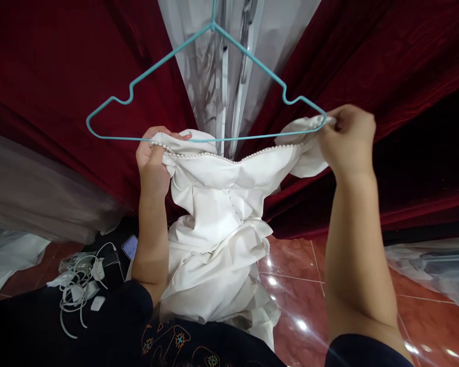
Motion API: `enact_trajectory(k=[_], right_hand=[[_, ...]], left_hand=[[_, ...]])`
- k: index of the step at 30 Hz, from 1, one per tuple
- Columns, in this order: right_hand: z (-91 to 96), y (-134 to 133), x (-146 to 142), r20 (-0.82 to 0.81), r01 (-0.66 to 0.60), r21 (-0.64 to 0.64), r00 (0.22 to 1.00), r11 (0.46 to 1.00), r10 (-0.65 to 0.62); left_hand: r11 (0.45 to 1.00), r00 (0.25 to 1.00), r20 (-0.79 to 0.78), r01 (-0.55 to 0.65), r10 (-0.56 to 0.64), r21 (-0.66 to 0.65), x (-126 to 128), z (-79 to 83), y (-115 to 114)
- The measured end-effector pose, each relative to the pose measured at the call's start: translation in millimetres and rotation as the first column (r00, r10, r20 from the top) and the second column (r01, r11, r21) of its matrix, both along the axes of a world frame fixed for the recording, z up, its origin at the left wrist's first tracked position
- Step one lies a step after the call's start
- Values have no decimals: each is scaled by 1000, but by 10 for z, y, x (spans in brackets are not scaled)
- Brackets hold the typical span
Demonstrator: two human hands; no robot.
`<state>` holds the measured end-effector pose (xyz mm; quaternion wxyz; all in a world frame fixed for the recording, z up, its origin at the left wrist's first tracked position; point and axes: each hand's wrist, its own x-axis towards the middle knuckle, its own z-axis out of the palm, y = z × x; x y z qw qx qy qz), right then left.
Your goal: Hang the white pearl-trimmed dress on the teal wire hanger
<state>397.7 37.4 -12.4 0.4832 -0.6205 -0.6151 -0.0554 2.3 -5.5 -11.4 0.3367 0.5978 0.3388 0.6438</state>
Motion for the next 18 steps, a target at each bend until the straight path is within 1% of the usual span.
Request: enact_trajectory(k=[1, 2, 3, 4, 5, 6, 7, 8, 9, 12, 13, 14, 16, 17, 18], right_hand=[[26, -135, -60, 15, 7, -127, 1000, 992, -5], [71, -283, -152, 65, -75, -212, 994, 974, 90], [127, -429, -269, 73, -184, -251, 975, 950, 208], [185, -560, -405, 62, -307, -250, 941, 918, 332], [238, -663, -549, 50, -389, -169, 914, 906, 402], [280, -732, -695, 58, -433, -66, 898, 899, 437], [306, -766, -835, 63, -451, 47, 892, 891, 448], [314, -767, -963, 59, -467, 129, 884, 875, 463], [305, -742, -1075, 50, -487, 164, 873, 858, 486], [201, -604, -1303, -5, -558, 112, 827, 822, 562], [155, -562, -1346, -23, -554, 116, 829, 825, 559], [110, -530, -1375, -35, -529, 147, 841, 835, 539], [41, -498, -1395, -39, -455, 261, 876, 851, 480], [21, -493, -1391, -35, -426, 315, 888, 848, 459], [11, -494, -1380, -24, -413, 356, 893, 838, 450]], left_hand=[[1000, 1000, 15, 6, -6, 11, 10, -23, 20], [1000, 1000, 25, 7, -7, 20, 21, -53, 48], [1000, 999, 33, -1, 0, 22, 35, -88, 83], [1000, 999, 35, -17, 17, 15, 50, -125, 122], [999, 999, 31, -34, 33, 5, 65, -159, 160], [999, 999, 25, -47, 47, -4, 81, -187, 194], [999, 998, 21, -52, 52, -8, 96, -207, 220], [999, 999, 23, -41, 41, -4, 110, -218, 236], [1000, 999, 32, -15, 15, 4, 123, -219, 239], [996, 995, 57, 77, -79, 40, 150, -193, 184], [994, 994, 48, 98, -100, 44, 150, -187, 152], [994, 994, 32, 102, -104, 45, 141, -190, 118], [998, 999, -4, 51, -51, 40, 88, -229, 61], [999, 1000, -6, -6, 6, 41, 38, -264, 41], [994, 996, -3, -92, 93, 54, -29, -305, 29]])
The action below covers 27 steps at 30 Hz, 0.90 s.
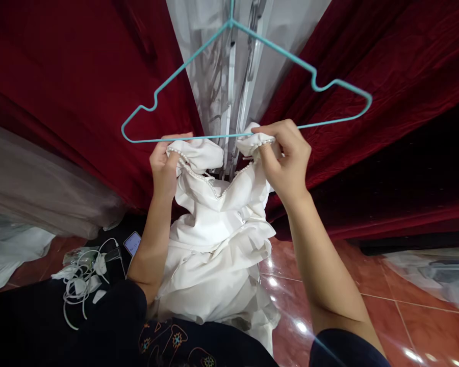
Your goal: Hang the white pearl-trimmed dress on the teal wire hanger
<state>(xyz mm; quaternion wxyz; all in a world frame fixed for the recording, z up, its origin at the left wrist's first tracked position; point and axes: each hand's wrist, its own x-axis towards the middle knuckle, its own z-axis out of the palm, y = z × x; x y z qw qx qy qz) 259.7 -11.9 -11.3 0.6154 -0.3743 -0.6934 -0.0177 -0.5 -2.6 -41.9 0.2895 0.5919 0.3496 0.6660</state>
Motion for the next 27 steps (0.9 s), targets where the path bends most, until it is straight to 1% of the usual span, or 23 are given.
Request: enact_trajectory(k=[1, 2, 4, 5, 7, 9, 10, 11, 12, 14, 15, 17, 19, 20, 21, 23, 24, 25, 27], right_hand=[[-2, -3, 14, 0, 0, 28, 1000, 1000, 0], [2, -6, 27, 6, -7, 38, 1000, 999, 7], [18, -12, 43, 19, -23, 27, 1000, 999, 22], [25, -14, 44, 21, -26, 18, 999, 1000, 25], [33, -17, 33, 16, -15, 18, 1000, 1000, 14], [30, -20, 12, 12, 2, 27, 1000, 1000, -2], [23, -21, 1, 12, 10, 28, 1000, 1000, -10], [14, -22, -9, 11, 18, 30, 1000, 999, -18], [2, -23, -19, 7, 24, 36, 1000, 999, -24], [-29, -23, -35, -1, 31, 43, 1000, 999, -31], [-47, -21, -41, -2, 38, 39, 999, 999, -38], [-84, -15, -52, -2, 54, 25, 999, 998, -54], [-117, -5, -61, -7, 62, 28, 998, 998, -62], [-130, 0, -66, -9, 64, 34, 998, 997, -64], [-141, 6, -70, -11, 67, 41, 998, 997, -66], [-155, 15, -81, -9, 80, 39, 997, 996, -79], [-158, 18, -87, -7, 90, 35, 996, 995, -90], [-156, 20, -93, -5, 99, 32, 995, 995, -99], [-145, 16, -107, -2, 114, 36, 993, 993, -114]], left_hand=[[993, 993, 6, -114, 114, 27, -82, -40, -3], [970, 972, 12, -235, 234, 55, -177, -72, 3], [896, 903, 22, -429, 430, 115, -392, -81, 49], [857, 869, 33, -494, 495, 147, -502, -47, 91], [800, 827, 70, -558, 557, 220, -707, 103, 211], [751, 806, 99, -583, 584, 312, -867, 342, 368], [734, 802, 95, -581, 589, 352, -921, 476, 453], [719, 798, 79, -577, 598, 386, -953, 609, 536], [729, 806, 46, -556, 590, 399, -962, 732, 613], [776, 836, -72, -468, 544, 423, -911, 924, 728], [806, 852, -136, -410, 505, 426, -857, 989, 760], [866, 883, -244, -279, 401, 416, -722, 1060, 766], [908, 918, -308, -110, 248, 405, -582, 1078, 695], [913, 927, -329, -31, 178, 407, -516, 1073, 633], [898, 932, -330, 15, 146, 439, -452, 1062, 558], [850, 936, -309, 22, 167, 527, -312, 1013, 386], [838, 932, -307, 8, 191, 545, -232, 973, 299], [841, 924, -325, 5, 203, 541, -143, 921, 218], [893, 877, -459, 84, 144, 441, 48, 784, 94]])
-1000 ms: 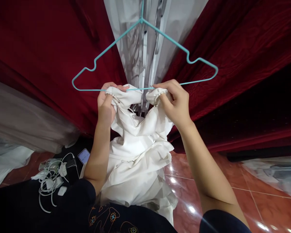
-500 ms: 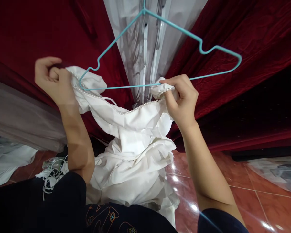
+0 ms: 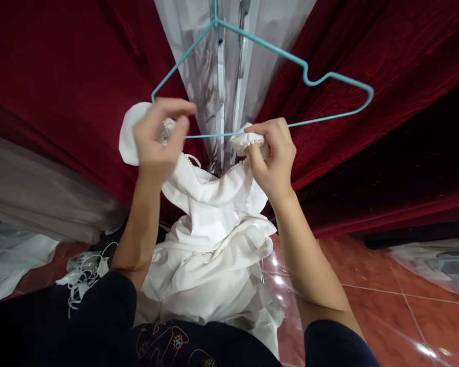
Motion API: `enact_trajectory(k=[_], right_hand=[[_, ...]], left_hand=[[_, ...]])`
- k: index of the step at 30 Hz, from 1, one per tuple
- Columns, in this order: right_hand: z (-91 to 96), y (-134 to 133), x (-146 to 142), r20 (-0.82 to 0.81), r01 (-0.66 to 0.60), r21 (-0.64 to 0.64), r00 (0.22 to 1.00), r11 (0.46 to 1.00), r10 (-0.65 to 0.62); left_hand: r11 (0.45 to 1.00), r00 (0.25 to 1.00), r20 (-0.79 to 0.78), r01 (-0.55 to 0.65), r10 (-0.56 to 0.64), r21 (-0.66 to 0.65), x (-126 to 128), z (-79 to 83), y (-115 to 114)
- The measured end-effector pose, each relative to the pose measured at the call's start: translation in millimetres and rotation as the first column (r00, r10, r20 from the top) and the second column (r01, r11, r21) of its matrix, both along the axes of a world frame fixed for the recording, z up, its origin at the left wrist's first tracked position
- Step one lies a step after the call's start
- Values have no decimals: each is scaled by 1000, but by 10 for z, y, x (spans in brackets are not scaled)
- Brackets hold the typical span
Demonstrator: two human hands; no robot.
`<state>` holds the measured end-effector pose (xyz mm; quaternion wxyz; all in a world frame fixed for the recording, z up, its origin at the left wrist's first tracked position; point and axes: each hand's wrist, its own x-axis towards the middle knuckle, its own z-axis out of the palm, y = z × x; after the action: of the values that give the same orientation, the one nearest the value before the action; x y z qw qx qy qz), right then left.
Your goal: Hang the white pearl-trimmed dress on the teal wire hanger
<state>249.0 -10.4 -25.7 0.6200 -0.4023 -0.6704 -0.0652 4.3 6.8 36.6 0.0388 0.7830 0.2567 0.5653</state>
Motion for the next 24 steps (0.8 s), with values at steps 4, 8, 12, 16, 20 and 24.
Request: enact_trajectory(k=[4, 8, 12, 16, 20, 24], right_hand=[[26, -56, -33, 27, 48, -6, 998, 999, -48], [-28, -96, 55, 29, 135, 201, 989, 970, -143], [-54, 8, 563, -222, 277, 475, 956, 835, -191], [142, 182, 1249, -188, 338, 376, 939, 863, -286], [382, 285, 1504, -170, 474, 64, 872, 878, -459], [469, 246, 1341, -308, 508, -157, 790, 847, -531]], left_hand=[[987, 969, -244, -69, 32, -147, 290, -279, -90], [986, 983, -182, -64, 36, -153, 305, -341, -96], [981, 988, -151, -46, 18, -186, 180, -265, -80], [965, 988, -156, -24, -18, -261, 160, -211, -67], [955, 985, -172, -23, -30, -296, 239, -192, -65], [962, 985, -174, -59, 12, -268, 243, -199, -54]])
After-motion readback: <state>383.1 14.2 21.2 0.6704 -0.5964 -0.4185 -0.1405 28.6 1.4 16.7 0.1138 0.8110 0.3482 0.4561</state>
